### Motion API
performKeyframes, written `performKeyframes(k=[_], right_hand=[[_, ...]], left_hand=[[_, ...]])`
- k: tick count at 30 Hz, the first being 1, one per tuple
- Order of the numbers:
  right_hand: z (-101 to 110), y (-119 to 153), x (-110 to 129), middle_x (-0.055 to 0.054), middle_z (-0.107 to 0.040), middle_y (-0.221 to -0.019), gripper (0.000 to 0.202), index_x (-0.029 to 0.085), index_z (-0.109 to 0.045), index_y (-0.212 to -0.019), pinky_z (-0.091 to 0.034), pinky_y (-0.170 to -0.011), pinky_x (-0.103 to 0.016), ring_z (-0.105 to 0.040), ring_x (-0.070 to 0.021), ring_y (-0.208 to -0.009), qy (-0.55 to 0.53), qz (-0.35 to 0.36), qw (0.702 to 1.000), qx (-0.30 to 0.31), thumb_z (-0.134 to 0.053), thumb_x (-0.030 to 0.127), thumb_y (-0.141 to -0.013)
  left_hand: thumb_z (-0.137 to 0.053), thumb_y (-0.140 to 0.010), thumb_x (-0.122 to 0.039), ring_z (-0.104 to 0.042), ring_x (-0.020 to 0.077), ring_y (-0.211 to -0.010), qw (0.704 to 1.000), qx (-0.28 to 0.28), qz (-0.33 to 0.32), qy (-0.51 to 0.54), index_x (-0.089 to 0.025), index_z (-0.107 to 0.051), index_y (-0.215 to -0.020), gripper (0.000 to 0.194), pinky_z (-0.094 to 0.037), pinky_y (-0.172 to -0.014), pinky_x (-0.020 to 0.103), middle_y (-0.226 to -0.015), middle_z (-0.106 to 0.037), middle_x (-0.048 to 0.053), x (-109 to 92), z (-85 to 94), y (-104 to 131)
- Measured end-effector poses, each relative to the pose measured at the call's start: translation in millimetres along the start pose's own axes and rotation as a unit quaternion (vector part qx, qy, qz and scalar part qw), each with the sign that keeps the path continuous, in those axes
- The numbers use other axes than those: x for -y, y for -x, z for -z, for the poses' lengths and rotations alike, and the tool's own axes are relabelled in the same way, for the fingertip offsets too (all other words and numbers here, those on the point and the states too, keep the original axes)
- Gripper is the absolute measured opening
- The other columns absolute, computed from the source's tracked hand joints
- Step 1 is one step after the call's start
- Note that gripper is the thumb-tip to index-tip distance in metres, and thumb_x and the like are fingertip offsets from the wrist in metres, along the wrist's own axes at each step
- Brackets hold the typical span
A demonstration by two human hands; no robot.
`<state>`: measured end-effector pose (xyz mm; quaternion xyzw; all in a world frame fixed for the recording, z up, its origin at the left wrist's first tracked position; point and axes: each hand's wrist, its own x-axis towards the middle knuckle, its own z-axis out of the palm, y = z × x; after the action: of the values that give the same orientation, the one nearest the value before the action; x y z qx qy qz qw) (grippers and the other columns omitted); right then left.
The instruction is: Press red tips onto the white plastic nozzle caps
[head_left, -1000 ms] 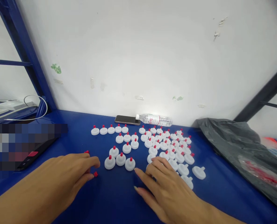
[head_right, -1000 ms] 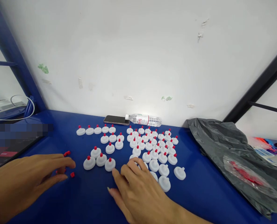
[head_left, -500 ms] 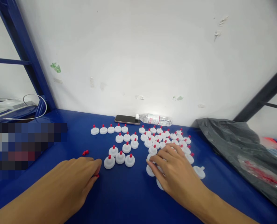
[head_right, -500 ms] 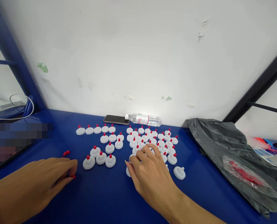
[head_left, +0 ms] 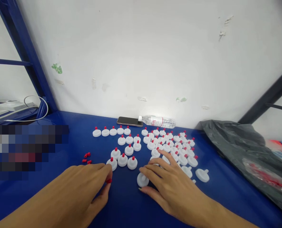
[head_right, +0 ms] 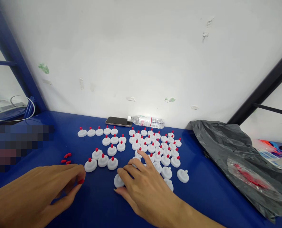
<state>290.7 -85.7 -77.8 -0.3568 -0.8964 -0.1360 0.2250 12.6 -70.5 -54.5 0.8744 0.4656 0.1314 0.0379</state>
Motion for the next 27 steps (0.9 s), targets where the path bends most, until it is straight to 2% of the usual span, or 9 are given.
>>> performKeyframes(k=[3, 7, 10, 13, 16, 21, 23, 27], right_hand=[[-2.0, 0.2, 0.8, 0.002, -0.078, -0.113, 0.022, 0.021, -0.067, -0.126, -0.019, -0.131, -0.039, -0.068, -0.0176, -0.111, -0.028, 0.015, 0.999, 0.005, -0.059, 0.030, -0.108], [1.8, 1.1, 5.7, 0.001, -0.074, -0.114, 0.028, 0.022, -0.064, -0.133, -0.020, -0.131, -0.037, -0.068, -0.0164, -0.113, -0.060, 0.011, 0.998, 0.011, -0.061, 0.031, -0.106], [6.3, 0.5, 7.9, -0.004, -0.073, -0.118, 0.034, 0.017, -0.061, -0.139, -0.024, -0.130, -0.039, -0.067, -0.0180, -0.115, -0.059, 0.013, 0.998, 0.010, -0.056, 0.030, -0.108], [7.9, 0.2, 7.9, -0.006, -0.073, -0.117, 0.034, 0.014, -0.063, -0.137, -0.027, -0.129, -0.041, -0.067, -0.0189, -0.112, -0.051, 0.017, 0.999, 0.003, -0.052, 0.031, -0.110], [6.7, 1.1, 7.6, -0.004, -0.073, -0.111, 0.030, 0.018, -0.065, -0.133, -0.029, -0.128, -0.041, -0.068, -0.0188, -0.108, -0.061, 0.009, 0.998, -0.006, -0.056, 0.032, -0.108], [5.2, 2.0, 6.8, -0.002, -0.073, -0.106, 0.025, 0.021, -0.068, -0.123, -0.027, -0.128, -0.041, -0.069, -0.0187, -0.104, -0.078, -0.004, 0.997, -0.009, -0.063, 0.036, -0.104], [4.9, 2.2, 6.4, -0.001, -0.073, -0.104, 0.024, 0.020, -0.068, -0.121, -0.027, -0.128, -0.041, -0.070, -0.0189, -0.104, -0.081, -0.003, 0.997, -0.008, -0.063, 0.036, -0.104], [5.0, 2.8, 6.8, 0.000, -0.075, -0.106, 0.025, 0.018, -0.066, -0.122, -0.021, -0.130, -0.036, -0.071, -0.0172, -0.106, -0.098, -0.002, 0.995, -0.027, -0.064, 0.036, -0.104]], left_hand=[[-0.037, -0.096, -0.021, -0.073, 0.0252, -0.065, 0.999, 0.020, -0.030, -0.016, -0.026, -0.069, -0.081, 0.036, -0.042, -0.061, 0.037, -0.076, -0.076, 0.002, -10.6, 6.6, -5.2], [-0.038, -0.093, -0.015, -0.071, 0.0213, -0.063, 0.997, -0.032, -0.069, 0.011, -0.027, -0.070, -0.080, 0.037, -0.040, -0.059, 0.035, -0.080, -0.075, 0.001, -22.1, 10.2, -9.3], [-0.040, -0.092, -0.013, -0.069, 0.0197, -0.061, 0.992, -0.069, -0.102, 0.015, -0.027, -0.069, -0.078, 0.035, -0.038, -0.057, 0.035, -0.085, -0.076, 0.001, -26.7, 10.4, -12.2], [-0.040, -0.094, -0.010, -0.070, 0.0189, -0.064, 0.987, -0.091, -0.133, 0.005, -0.027, -0.069, -0.085, 0.034, -0.040, -0.057, 0.034, -0.093, -0.078, 0.001, -27.7, 9.8, -15.9], [-0.042, -0.097, -0.007, -0.074, 0.0184, -0.075, 0.981, -0.097, -0.170, -0.008, -0.026, -0.069, -0.092, 0.033, -0.042, -0.059, 0.032, -0.095, -0.079, -0.001, -26.2, 7.2, -17.5], [-0.045, -0.099, -0.005, -0.075, 0.0161, -0.074, 0.974, -0.108, -0.201, 0.004, -0.027, -0.070, -0.105, 0.034, -0.044, -0.058, 0.029, -0.100, -0.082, -0.004, -21.0, -2.9, -13.0], [-0.049, -0.098, -0.004, -0.077, 0.0161, -0.080, 0.974, -0.096, -0.206, 0.023, -0.030, -0.069, -0.114, 0.036, -0.046, -0.062, 0.028, -0.105, -0.083, -0.006, -19.7, -6.7, -11.6], [-0.062, -0.093, -0.003, -0.077, 0.0178, -0.085, 0.983, -0.015, -0.180, 0.031, -0.034, -0.069, -0.114, 0.038, -0.048, -0.068, 0.027, -0.106, -0.081, -0.009, -21.8, -7.7, -13.4]])
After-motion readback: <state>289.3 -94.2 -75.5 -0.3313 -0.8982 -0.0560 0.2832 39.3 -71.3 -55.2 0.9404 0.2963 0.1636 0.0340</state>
